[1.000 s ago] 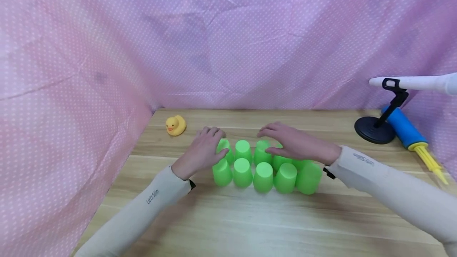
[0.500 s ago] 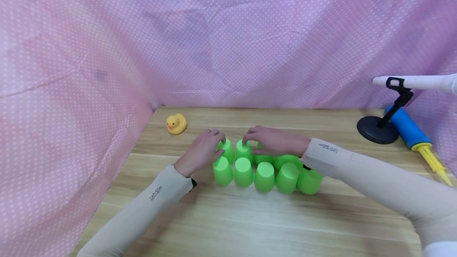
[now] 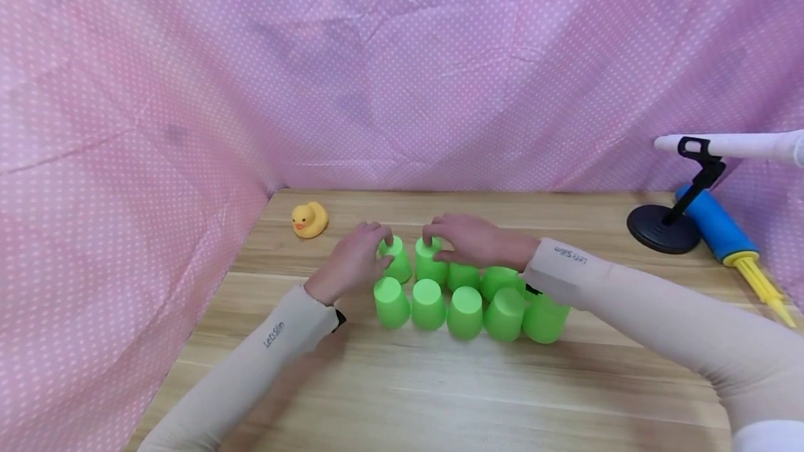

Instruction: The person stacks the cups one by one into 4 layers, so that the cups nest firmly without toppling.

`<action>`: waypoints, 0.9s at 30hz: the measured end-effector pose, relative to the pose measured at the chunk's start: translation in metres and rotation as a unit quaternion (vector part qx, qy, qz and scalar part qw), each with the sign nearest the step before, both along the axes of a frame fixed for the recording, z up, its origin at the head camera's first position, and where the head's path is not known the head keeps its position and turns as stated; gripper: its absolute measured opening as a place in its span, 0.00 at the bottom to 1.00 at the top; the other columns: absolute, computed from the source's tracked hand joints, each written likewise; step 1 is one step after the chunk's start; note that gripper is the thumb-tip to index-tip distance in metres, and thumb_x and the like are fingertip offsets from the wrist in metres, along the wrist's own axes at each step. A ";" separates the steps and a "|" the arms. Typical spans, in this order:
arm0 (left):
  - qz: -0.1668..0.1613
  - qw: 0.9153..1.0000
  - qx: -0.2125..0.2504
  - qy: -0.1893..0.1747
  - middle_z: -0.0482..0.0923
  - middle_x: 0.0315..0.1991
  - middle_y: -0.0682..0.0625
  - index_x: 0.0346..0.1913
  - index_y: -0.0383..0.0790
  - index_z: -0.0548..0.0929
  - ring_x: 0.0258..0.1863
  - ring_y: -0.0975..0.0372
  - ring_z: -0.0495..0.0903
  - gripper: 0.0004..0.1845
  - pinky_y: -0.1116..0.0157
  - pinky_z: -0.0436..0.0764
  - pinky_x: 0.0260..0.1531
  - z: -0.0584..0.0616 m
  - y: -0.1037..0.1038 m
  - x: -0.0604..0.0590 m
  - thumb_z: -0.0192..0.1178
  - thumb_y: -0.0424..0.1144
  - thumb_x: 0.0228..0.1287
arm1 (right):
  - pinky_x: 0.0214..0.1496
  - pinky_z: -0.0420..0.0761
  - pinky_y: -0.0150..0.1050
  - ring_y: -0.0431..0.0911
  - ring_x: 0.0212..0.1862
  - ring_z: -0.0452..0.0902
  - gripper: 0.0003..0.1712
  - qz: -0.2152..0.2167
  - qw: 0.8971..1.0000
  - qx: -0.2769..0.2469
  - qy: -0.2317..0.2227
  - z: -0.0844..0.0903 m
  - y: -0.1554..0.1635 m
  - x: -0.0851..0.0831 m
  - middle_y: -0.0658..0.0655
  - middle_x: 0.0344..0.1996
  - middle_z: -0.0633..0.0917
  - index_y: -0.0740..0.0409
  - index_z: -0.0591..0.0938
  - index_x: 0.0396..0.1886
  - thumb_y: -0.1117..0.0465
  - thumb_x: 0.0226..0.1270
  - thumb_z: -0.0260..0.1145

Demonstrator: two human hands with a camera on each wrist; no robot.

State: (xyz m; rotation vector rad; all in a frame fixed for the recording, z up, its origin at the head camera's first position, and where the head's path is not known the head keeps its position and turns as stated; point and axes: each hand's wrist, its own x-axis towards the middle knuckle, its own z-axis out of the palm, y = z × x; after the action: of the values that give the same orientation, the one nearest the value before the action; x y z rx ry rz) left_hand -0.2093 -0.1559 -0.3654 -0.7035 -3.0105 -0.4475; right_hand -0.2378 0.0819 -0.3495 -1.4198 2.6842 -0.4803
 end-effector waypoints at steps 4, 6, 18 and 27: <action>0.004 1.000 0.026 0.008 0.76 0.42 0.49 0.41 0.41 0.78 0.42 0.56 0.72 0.11 0.59 0.75 0.40 0.005 0.000 -0.017 0.67 0.38 0.56 | 0.48 0.76 0.45 0.50 0.46 0.76 0.11 -0.019 0.999 -0.044 -0.005 0.009 0.013 -0.016 0.53 0.43 0.80 0.54 0.79 0.43 0.59 0.61 0.68; -0.002 0.999 0.039 0.013 0.77 0.42 0.49 0.41 0.41 0.78 0.43 0.56 0.73 0.11 0.59 0.75 0.41 0.006 0.003 -0.028 0.67 0.38 0.56 | 0.49 0.75 0.47 0.53 0.46 0.76 0.11 -0.038 0.997 -0.068 -0.011 0.011 0.021 -0.028 0.55 0.43 0.81 0.55 0.79 0.42 0.59 0.62 0.67; 0.009 0.997 0.068 -0.026 0.75 0.45 0.49 0.46 0.41 0.77 0.42 0.58 0.73 0.13 0.60 0.74 0.42 -0.010 0.026 -0.091 0.64 0.39 0.60 | 0.48 0.76 0.49 0.56 0.47 0.77 0.10 -0.148 0.983 -0.065 -0.081 0.001 0.038 -0.086 0.59 0.45 0.82 0.59 0.81 0.41 0.61 0.61 0.68; 0.007 0.997 0.064 -0.044 0.75 0.44 0.48 0.46 0.41 0.77 0.41 0.59 0.71 0.13 0.61 0.72 0.40 -0.010 0.037 -0.111 0.64 0.40 0.61 | 0.48 0.76 0.48 0.55 0.46 0.78 0.09 -0.158 0.982 -0.038 -0.093 -0.006 0.032 -0.097 0.62 0.45 0.82 0.59 0.79 0.38 0.62 0.60 0.68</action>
State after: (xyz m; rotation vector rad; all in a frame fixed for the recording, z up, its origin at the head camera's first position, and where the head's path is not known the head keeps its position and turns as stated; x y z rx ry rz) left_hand -0.3203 -0.1192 -0.3756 -0.6718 -3.0302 -0.6817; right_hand -0.3347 0.1142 -0.3554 -0.9084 2.7671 -0.7056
